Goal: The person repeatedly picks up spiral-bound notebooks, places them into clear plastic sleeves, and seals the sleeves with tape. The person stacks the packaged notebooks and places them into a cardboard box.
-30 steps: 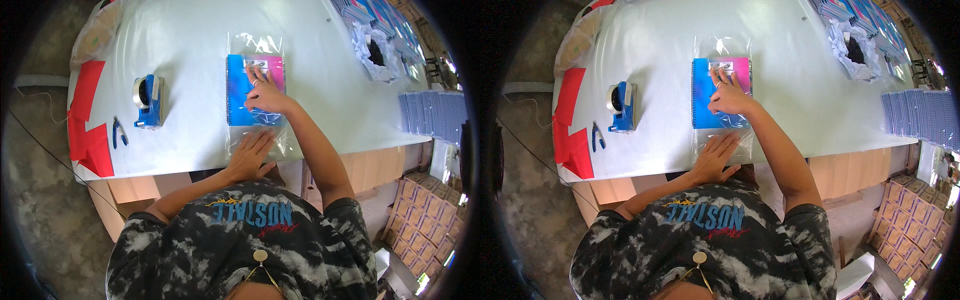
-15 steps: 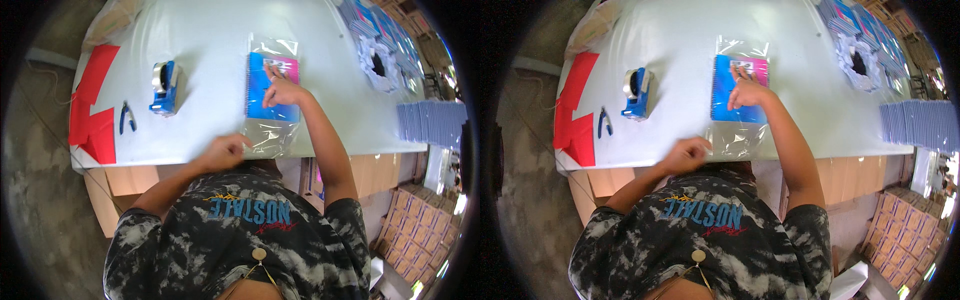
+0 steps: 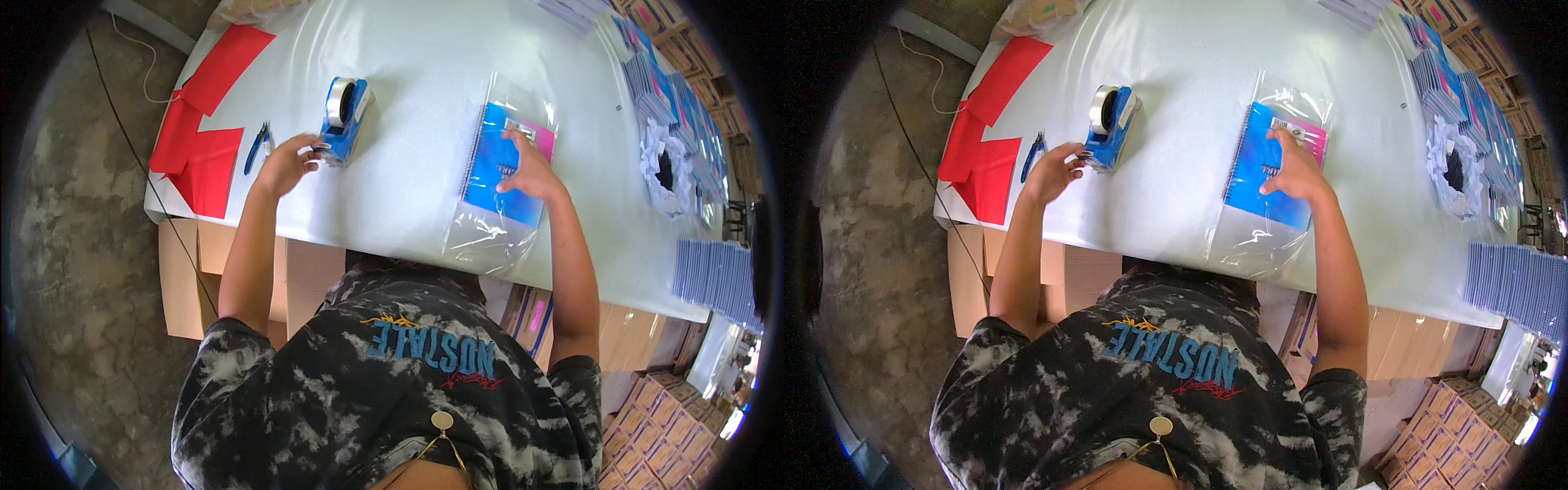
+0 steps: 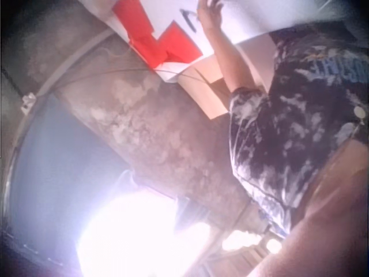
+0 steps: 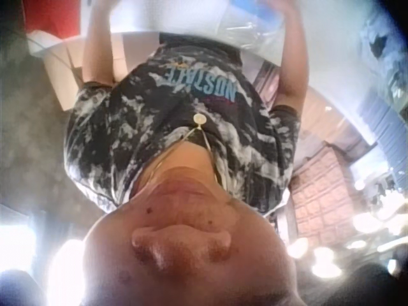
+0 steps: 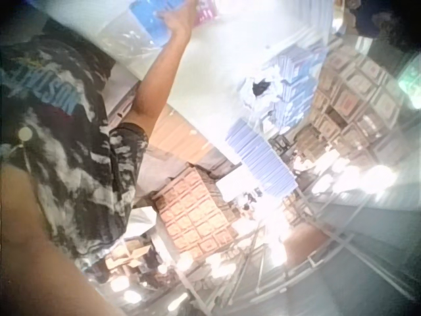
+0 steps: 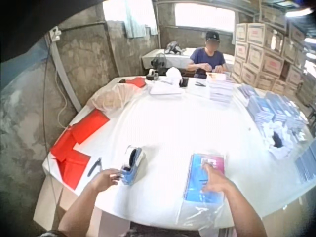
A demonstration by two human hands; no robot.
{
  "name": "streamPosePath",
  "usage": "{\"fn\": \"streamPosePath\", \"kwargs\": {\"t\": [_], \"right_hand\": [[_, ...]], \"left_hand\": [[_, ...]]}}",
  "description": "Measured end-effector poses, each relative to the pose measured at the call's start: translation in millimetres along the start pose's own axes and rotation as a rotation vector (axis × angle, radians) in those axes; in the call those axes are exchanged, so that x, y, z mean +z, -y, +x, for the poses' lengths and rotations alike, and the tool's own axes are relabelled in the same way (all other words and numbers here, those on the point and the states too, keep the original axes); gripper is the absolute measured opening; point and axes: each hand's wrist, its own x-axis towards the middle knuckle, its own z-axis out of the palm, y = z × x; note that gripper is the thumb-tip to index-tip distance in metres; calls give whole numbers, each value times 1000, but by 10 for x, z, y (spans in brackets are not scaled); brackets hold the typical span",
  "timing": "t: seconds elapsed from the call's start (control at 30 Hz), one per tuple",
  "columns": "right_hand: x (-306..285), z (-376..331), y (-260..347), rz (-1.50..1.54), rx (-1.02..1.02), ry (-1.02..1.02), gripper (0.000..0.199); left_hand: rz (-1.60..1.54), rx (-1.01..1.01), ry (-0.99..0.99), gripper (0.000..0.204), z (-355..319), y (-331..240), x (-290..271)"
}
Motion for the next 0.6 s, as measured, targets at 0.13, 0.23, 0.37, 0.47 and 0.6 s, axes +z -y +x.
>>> {"fn": "streamPosePath", "kwargs": {"t": [0.13,0.23,0.37,0.47,0.6], "right_hand": [[-54,-35,77,-45,3,-19,105],[-54,-50,23,-68,-33,-45,112],[-38,-51,-139,-117,-38,-69,120],[-79,-52,-58,-88,-80,-65,121],[-20,-20,-145,-120,-149,-104,126]], "left_hand": [[150,7,-34,26,-405,451,-299],[891,254,-848,16,-264,318,-165],[543,447,-315,23,38,-359,1204],[865,85,264,37,347,-329,2448],[1681,112,178,52,796,-39,2897]]}}
